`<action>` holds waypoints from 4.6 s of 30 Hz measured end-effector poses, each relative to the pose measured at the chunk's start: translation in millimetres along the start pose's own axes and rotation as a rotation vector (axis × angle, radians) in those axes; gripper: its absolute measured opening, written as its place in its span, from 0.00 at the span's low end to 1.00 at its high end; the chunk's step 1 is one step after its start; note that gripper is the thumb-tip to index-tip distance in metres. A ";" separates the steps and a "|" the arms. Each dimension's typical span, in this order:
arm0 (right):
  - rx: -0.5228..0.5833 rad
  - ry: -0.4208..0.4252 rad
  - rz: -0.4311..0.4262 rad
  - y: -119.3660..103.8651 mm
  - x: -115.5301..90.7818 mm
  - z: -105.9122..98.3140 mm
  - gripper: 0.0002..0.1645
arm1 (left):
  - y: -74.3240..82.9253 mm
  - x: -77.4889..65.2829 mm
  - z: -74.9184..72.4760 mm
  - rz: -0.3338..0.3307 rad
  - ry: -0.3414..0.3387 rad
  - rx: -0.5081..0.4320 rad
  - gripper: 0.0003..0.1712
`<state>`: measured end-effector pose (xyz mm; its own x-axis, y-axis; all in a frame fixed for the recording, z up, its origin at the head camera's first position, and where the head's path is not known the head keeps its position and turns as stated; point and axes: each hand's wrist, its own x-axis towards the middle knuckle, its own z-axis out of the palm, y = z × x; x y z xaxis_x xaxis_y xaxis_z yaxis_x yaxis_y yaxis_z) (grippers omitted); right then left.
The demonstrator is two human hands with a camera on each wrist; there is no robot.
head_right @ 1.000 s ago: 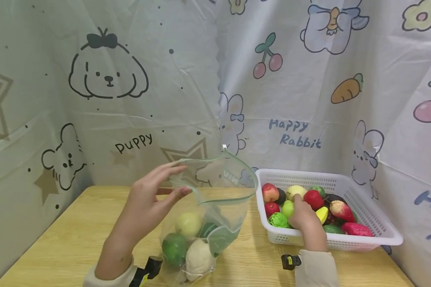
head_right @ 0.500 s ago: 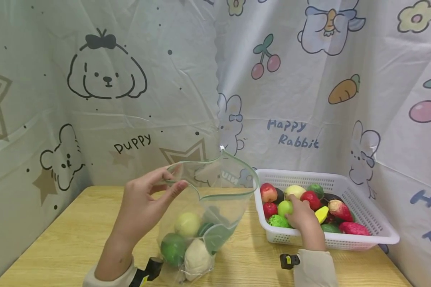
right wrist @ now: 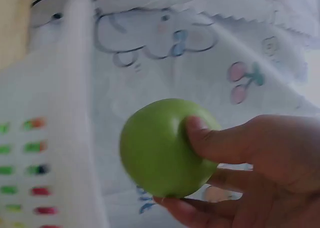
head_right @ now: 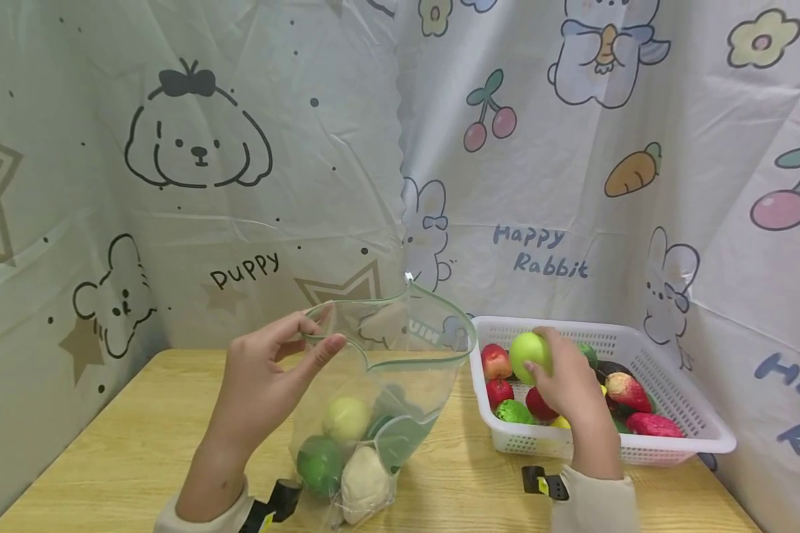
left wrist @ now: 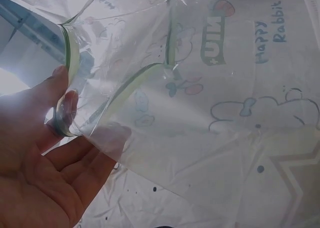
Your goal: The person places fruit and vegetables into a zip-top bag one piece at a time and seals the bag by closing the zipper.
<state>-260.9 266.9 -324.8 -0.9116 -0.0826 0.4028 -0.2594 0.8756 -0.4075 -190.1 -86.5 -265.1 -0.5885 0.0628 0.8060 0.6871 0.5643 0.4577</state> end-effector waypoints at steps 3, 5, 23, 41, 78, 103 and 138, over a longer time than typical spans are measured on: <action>0.077 0.141 -0.038 -19.9 -3.1 -14.1 0.33 | 0.5 -0.2 -0.2 -0.003 -0.003 -0.007 0.14; 0.143 0.251 -0.065 -35.0 -6.2 -22.8 0.35 | 0.7 -0.1 -0.3 -0.004 -0.006 -0.014 0.13; 0.472 0.372 -0.484 -127.6 -32.2 -28.6 0.44 | 1.4 -0.8 1.7 0.012 -0.071 -0.022 0.24; 0.434 0.230 -0.532 -126.0 -34.8 -31.5 0.40 | 1.7 -0.5 0.6 0.004 -0.073 0.004 0.24; 0.945 -0.024 -0.225 -119.7 -7.7 15.7 0.33 | -35.9 5.9 22.3 -0.243 -0.155 -0.661 0.32; -0.015 -0.409 0.046 -12.8 -3.5 8.1 0.31 | -31.2 2.9 1.5 0.055 -0.228 0.007 0.04; 0.099 -0.020 0.187 -43.1 -10.1 -19.8 0.47 | -14.9 0.9 -4.0 0.014 -0.316 -0.269 0.12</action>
<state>-234.1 239.4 -295.0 -0.9526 0.0663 0.2968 -0.1147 0.8256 -0.5524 -199.2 -98.1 -269.7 -0.6513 0.3424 0.6772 0.7582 0.3292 0.5628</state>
